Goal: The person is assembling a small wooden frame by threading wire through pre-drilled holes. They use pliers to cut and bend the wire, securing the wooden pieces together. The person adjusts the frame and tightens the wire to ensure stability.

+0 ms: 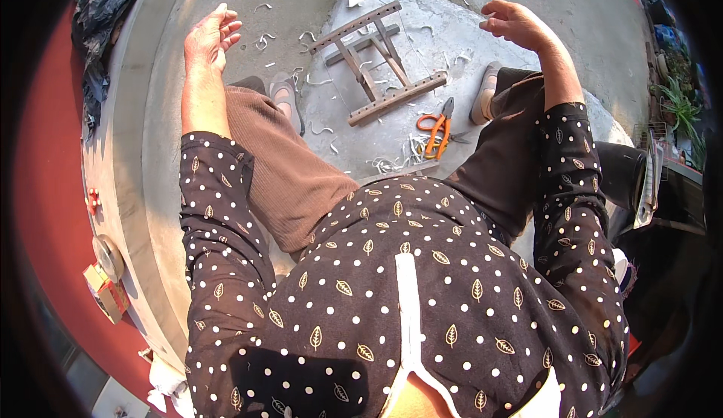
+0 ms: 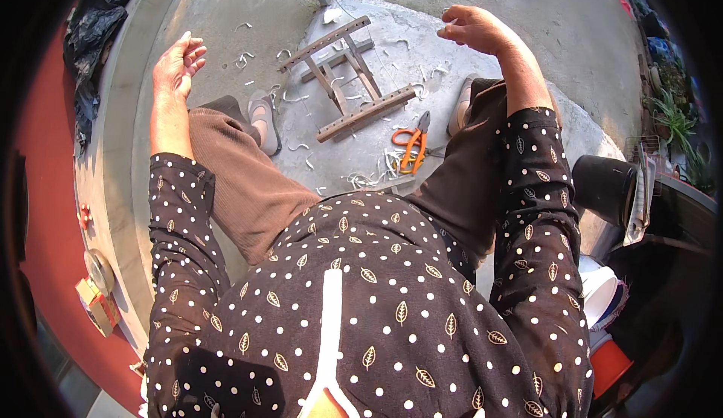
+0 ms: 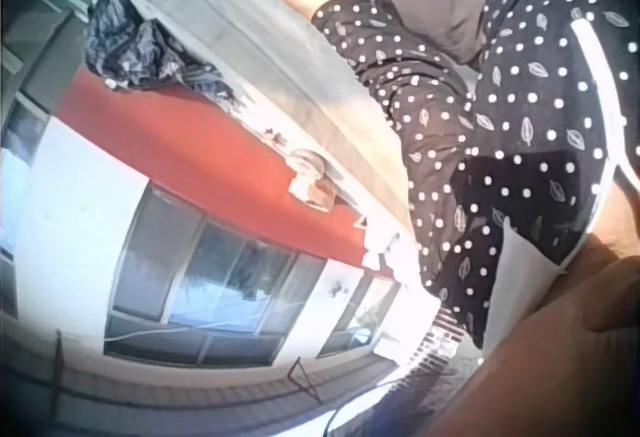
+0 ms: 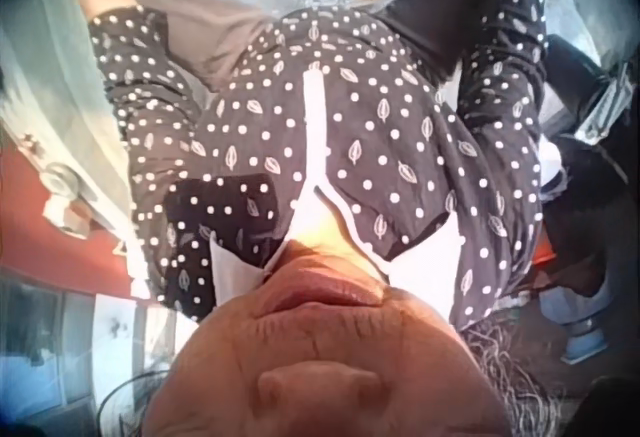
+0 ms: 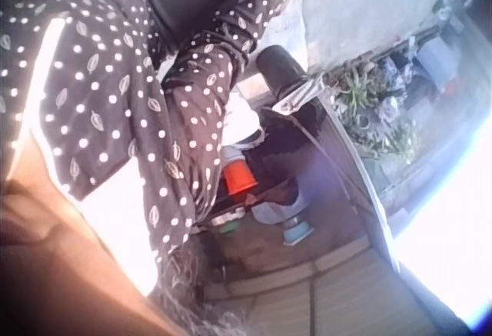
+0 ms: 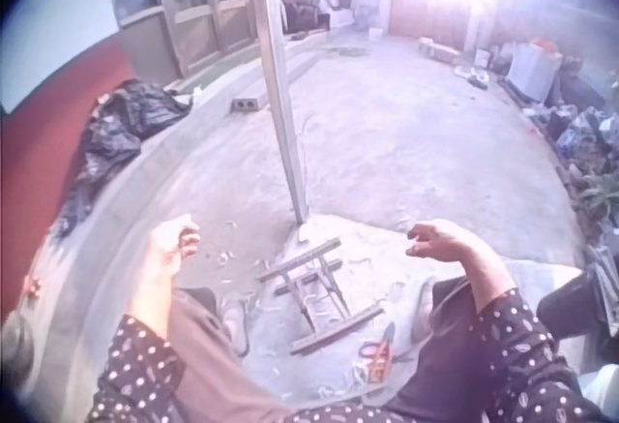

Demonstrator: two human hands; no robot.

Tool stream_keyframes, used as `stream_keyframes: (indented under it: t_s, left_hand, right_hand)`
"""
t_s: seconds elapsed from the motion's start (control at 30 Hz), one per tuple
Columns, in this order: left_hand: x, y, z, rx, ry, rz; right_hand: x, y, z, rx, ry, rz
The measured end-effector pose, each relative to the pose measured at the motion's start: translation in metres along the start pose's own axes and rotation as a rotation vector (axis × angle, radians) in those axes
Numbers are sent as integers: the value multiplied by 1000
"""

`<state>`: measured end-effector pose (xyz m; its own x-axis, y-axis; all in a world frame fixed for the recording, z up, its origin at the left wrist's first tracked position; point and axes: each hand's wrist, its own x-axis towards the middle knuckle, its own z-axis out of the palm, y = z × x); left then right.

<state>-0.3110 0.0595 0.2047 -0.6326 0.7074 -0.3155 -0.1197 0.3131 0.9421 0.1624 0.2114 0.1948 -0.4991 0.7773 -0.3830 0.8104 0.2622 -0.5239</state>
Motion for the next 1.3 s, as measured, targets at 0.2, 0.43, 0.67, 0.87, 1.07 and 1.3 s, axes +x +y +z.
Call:
stream_keyframes:
  t_s: [0.2, 0.43, 0.67, 0.87, 1.07, 1.3]
  left_hand:
    - [-3, 12, 15, -31, -25, 2]
    - [-5, 16, 19, -68, -41, -6]
    - [-4, 14, 14, -53, -43, -32]
    - [2, 12, 9, -45, -52, -48]
    - [4, 10, 12, -50, -80, -41]
    - [4, 10, 20, -50, -66, -97]
  right_hand:
    - [2, 20, -8, -49, 110, -38]
    - [2, 16, -9, -14, 93, -122]
    - [-9, -14, -20, -90, 48, 14]
    - [-13, -3, -20, -58, 40, 15]
    - [-22, -15, -25, -117, 26, 12]
    - [-13, -6, -22, -96, 42, 26]
